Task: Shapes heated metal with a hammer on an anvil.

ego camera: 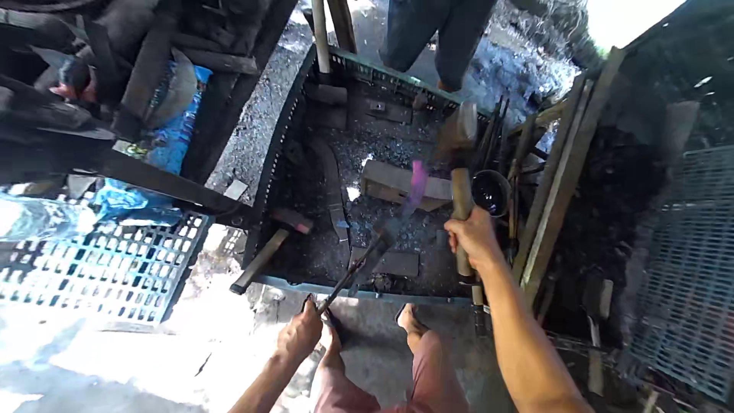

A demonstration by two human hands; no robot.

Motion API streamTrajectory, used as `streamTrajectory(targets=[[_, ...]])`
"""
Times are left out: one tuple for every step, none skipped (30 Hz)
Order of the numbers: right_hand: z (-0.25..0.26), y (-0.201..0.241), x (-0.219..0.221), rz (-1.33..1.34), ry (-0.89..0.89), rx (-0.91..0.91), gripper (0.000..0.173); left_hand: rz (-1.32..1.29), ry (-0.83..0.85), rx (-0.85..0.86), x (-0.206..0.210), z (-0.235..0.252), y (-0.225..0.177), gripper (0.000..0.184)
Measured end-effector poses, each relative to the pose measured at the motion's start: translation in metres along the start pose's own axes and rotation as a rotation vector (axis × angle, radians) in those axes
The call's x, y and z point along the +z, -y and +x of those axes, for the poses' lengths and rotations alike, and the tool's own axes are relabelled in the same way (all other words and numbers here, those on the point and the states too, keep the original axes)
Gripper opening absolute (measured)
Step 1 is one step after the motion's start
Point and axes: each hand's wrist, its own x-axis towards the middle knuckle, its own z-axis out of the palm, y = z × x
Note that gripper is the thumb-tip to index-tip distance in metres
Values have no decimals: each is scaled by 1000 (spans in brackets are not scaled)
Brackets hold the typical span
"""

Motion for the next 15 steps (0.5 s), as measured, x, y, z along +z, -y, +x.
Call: streamTrajectory(targets=[[-30,21,-22,-54,-28,-87,31,-12,-7,11,2,1,2,43],[-58,40,-44,-128,-60,-178,35,-23,-11,10,6,2,3,44],[-81,57,-63,-199,-102,-264,37,-30,-7,6,8,4,5,45],[-97,74,-79,-251,-164,-358,37,-30,-1,3,8,5,6,45],[-103,91,-92,-291,-243,-453,37,-26,3,1,7,6,7,44],[-103,104,-101,-322,-328,-545,36,-22,5,-4,6,5,6,44],[-96,114,-105,-342,-416,-628,36,-19,6,-10,3,5,4,45],[-84,119,-105,-346,-501,-698,36,-16,7,-17,1,5,1,45],[-69,117,-99,-345,-571,-742,37,-18,13,-26,0,5,-1,46],[-53,105,-87,-353,-619,-741,40,-19,17,-32,-1,5,-1,46],[-37,84,-69,-387,-631,-674,44,-28,21,-35,0,6,-1,44],[-21,54,-45,-440,-592,-543,47,-36,23,-44,1,8,-2,42],[4,18,-17,-474,-535,-410,49,-41,24,-58,2,11,-2,40],[34,-23,11,-463,-455,-295,48,-35,21,-70,6,14,-2,39],[63,-62,38,-413,-359,-181,46,-32,14,-75,9,15,-2,38]])
